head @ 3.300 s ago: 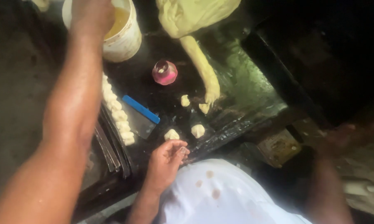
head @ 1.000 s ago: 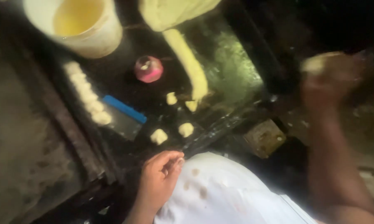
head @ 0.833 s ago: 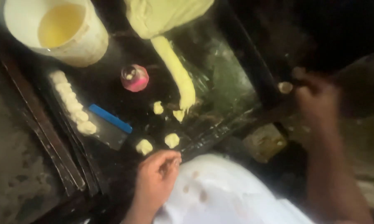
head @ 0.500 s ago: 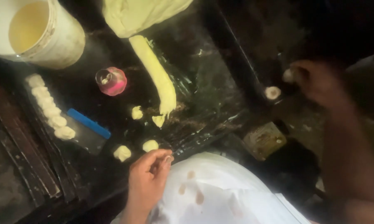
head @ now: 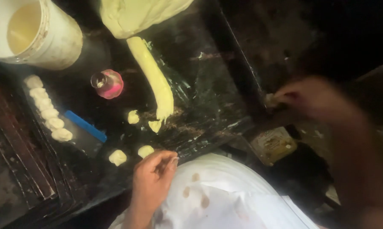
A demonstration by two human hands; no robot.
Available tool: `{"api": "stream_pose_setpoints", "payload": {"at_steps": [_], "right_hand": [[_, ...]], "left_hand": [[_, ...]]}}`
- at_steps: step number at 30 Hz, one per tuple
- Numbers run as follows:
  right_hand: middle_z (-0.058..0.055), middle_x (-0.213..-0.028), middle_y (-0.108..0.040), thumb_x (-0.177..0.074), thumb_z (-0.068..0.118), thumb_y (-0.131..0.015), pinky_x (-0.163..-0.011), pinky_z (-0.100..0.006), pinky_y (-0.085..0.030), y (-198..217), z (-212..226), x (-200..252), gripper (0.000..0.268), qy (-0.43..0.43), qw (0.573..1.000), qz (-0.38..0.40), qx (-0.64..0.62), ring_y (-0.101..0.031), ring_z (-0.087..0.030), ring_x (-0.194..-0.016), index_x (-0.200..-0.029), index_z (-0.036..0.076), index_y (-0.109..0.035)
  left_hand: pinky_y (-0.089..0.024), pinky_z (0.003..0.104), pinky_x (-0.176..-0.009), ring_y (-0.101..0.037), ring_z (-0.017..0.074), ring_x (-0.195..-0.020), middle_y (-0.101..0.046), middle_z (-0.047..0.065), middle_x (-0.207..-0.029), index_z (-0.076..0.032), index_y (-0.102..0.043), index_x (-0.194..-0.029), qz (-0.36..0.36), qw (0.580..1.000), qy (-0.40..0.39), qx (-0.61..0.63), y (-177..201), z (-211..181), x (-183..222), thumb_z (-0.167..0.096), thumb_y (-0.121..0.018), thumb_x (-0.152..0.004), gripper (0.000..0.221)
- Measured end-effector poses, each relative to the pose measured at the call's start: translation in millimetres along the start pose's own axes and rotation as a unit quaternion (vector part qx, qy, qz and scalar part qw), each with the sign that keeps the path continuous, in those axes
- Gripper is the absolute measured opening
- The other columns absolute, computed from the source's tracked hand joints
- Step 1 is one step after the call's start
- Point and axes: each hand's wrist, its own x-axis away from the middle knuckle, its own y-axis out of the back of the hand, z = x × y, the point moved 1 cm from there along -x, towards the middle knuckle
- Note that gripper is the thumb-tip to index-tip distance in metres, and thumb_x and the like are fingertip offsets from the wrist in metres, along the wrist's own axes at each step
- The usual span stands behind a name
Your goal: The person shapes small dough balls by hand, places them on a tray, and uses a bench scraper to cut a long dough log into smaller pieces. The person then flattens and shapes the cut pieces into flat rounds.
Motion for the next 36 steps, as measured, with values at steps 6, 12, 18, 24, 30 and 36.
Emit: {"api": "stream_pose_setpoints", "payload": {"at_steps": [6, 12, 18, 24, 30, 36], "right_hand": [[-0.013, -0.115, -0.075, -0.095, 0.036, -0.068, -0.09, -0.045, -0.055, 0.2, -54.5, -25.0, 0.04, 0.014, 0.995, -0.093, -0.009, -0.072, -0.029, -0.103, -0.127, 0.012, -0.07], [-0.01, -0.114, -0.077, -0.092, 0.037, -0.071, -0.093, -0.043, -0.055, 3.8, -29.3, -18.2, 0.039, 0.055, 0.997, -0.047, -0.025, -0.073, -0.026, -0.104, -0.121, 0.012, -0.074], [-0.008, -0.118, -0.077, -0.094, 0.038, -0.07, -0.096, -0.042, -0.057, -9.1, -48.9, -35.1, 0.041, 0.028, 0.997, 0.058, 0.043, -0.073, -0.024, -0.105, -0.13, 0.016, -0.07], [-0.017, -0.132, -0.065, -0.105, 0.021, -0.057, -0.099, -0.04, -0.054, -18.9, -85.6, -51.9, 0.047, 0.207, 0.972, -0.111, -0.022, -0.065, -0.028, -0.117, -0.149, 0.006, -0.052], [-0.015, -0.131, -0.066, -0.111, 0.015, -0.059, -0.104, -0.033, -0.052, -60.6, 76.4, -84.2, 0.026, 0.414, 0.878, -0.115, -0.212, -0.064, -0.024, -0.12, -0.135, 0.005, -0.061], [-0.012, -0.125, -0.072, -0.089, 0.017, -0.077, -0.101, -0.044, -0.052, -101.2, 340.2, -30.9, 0.031, 0.552, 0.826, -0.116, -0.004, -0.066, -0.033, -0.116, -0.118, 0.008, -0.074]], "left_hand": [[-0.052, 0.024, -0.052, -0.066, 0.0084, -0.062, -0.076, 0.006, -0.085, 0.0, -0.076, -0.101, -0.008, 0.999, 0.041, 0.009, -2.1, 1.9, -2.6, -0.003, -0.073, -0.085, 0.017], [-0.056, 0.024, -0.061, -0.07, 0.0099, -0.071, -0.077, 0.007, -0.087, 0.001, -0.074, -0.104, -0.011, 1.0, -0.024, 0.016, -1.8, 3.8, -0.1, -0.001, -0.073, -0.086, 0.018], [-0.057, 0.025, -0.062, -0.07, 0.0099, -0.071, -0.076, 0.007, -0.088, -0.001, -0.074, -0.104, -0.035, 0.999, -0.03, 0.004, 6.3, 1.8, 4.4, -0.003, -0.075, -0.085, 0.019], [-0.057, 0.026, -0.061, -0.07, 0.0093, -0.068, -0.076, 0.006, -0.082, -0.002, -0.074, -0.106, -0.132, 0.991, -0.005, -0.006, 28.4, 15.1, 21.8, -0.008, -0.074, -0.089, 0.018], [-0.054, 0.027, -0.059, -0.068, 0.0102, -0.065, -0.075, 0.007, -0.081, -0.003, -0.072, -0.109, -0.171, 0.985, -0.002, 0.022, 54.5, 25.1, 46.0, -0.011, -0.074, -0.093, 0.018], [-0.052, 0.027, -0.055, -0.066, 0.0111, -0.06, -0.075, 0.007, -0.082, -0.005, -0.072, -0.107, -0.167, 0.985, -0.036, 0.022, 89.2, 47.7, 74.8, -0.013, -0.075, -0.091, 0.018]]}}
